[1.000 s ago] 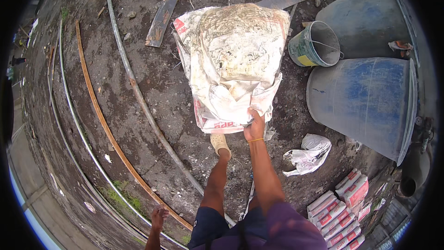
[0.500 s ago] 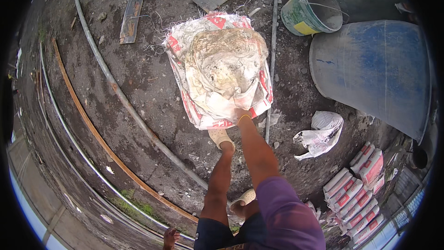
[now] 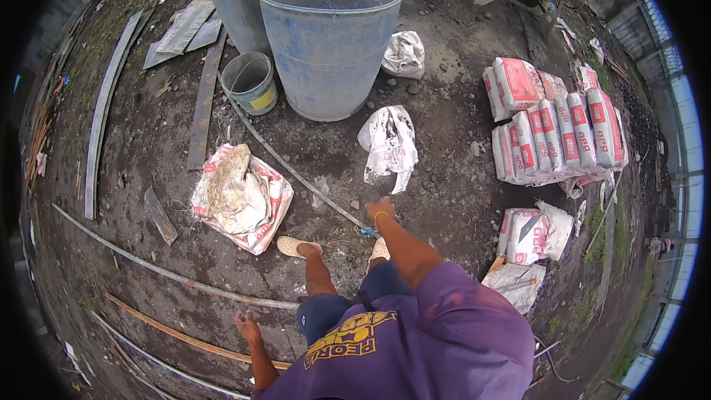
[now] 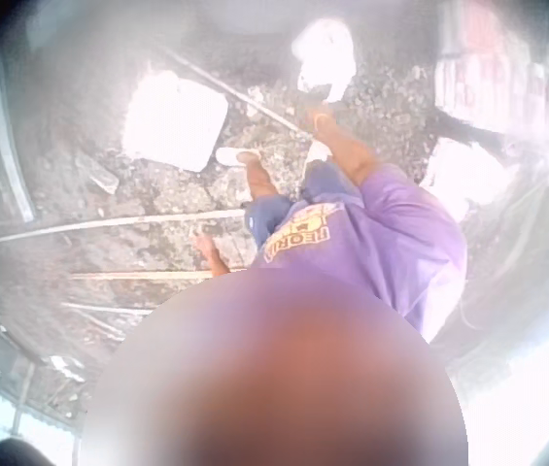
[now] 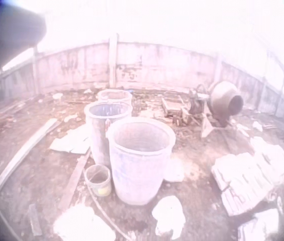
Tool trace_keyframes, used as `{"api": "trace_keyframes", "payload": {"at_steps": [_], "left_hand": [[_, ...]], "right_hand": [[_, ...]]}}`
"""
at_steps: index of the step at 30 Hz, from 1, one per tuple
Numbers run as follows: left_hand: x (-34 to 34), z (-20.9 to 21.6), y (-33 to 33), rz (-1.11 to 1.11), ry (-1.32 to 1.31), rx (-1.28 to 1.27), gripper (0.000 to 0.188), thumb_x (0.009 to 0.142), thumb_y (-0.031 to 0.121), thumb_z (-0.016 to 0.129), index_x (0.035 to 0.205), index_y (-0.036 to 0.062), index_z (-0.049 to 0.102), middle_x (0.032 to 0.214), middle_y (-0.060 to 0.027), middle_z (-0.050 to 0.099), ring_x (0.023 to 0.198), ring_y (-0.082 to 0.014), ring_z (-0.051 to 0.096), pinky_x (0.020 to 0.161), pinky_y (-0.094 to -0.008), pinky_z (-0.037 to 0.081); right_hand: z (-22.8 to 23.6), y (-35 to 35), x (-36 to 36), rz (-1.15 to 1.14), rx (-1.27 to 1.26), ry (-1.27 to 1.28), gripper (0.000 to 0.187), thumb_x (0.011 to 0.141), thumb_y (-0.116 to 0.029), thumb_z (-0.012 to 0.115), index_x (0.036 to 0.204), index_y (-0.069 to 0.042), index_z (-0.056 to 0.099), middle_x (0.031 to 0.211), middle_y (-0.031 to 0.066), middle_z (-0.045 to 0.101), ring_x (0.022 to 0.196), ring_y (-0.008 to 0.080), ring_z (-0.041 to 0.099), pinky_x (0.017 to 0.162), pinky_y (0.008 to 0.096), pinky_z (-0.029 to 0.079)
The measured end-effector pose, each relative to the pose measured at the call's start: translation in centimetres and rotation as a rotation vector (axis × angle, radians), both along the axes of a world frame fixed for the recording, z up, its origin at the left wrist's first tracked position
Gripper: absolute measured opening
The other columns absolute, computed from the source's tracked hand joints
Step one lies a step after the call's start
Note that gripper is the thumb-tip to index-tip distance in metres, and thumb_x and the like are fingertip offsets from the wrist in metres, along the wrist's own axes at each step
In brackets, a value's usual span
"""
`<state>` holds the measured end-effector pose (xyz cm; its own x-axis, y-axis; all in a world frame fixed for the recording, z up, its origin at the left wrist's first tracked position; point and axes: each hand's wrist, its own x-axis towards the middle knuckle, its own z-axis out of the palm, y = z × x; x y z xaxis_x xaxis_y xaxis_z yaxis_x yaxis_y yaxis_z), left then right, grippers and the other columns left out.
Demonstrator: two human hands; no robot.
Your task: The person gathers and stacks empty cement bags, then operates a cement mixer by turning its wheel. They pour water from a bucket into the mixer and continue mixing. The person handles multiple empty bags and a bucket of water throughout the clip.
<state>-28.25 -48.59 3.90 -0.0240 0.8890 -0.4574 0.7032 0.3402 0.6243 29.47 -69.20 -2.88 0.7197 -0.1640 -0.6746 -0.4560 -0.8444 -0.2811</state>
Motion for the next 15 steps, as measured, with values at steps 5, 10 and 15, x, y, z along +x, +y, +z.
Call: {"api": "trace_keyframes", "payload": {"at_steps": [5,10,15], "left_hand": [[8.1,5.2,-3.4,-0.464,0.331,0.168,0.073,0.087,0.024,0.078,0.146,-0.0047,0.046,0.145,-0.0311,0.044,0.135,-0.0459,0.041,0.114,-0.0519,0.036],[14.9,7.0,-1.2,-0.63,0.421,0.207,0.091,0.084,0.034,0.082,0.154,-0.0035,0.036,0.147,-0.0345,0.039,0.137,-0.0494,0.039,0.117,-0.0531,0.033],[19.5,11.3,1.4,-0.653,0.476,0.315,0.121,0.074,0.05,0.088,0.16,-0.0024,0.021,0.152,-0.0352,0.038,0.142,-0.048,0.039,0.118,-0.0516,0.035]], "right_hand": [[11.2,-24.4,5.2,-0.281,-0.172,-0.142,0.068,0.08,-0.043,0.076,0.134,-0.005,0.059,0.134,0.0246,0.061,0.124,0.043,0.061,0.106,0.0487,0.05],[12.2,-43.3,3.4,-0.74,-0.104,-0.167,0.077,0.079,-0.05,0.079,0.139,-0.006,0.057,0.137,0.0237,0.06,0.131,0.0427,0.056,0.107,0.0521,0.048],[5.6,-45.0,-3.9,-1.266,0.35,-0.084,0.097,0.077,-0.066,0.078,0.149,-0.009,0.048,0.149,0.0221,0.05,0.139,0.0352,0.049,0.105,0.0499,0.045]]}}
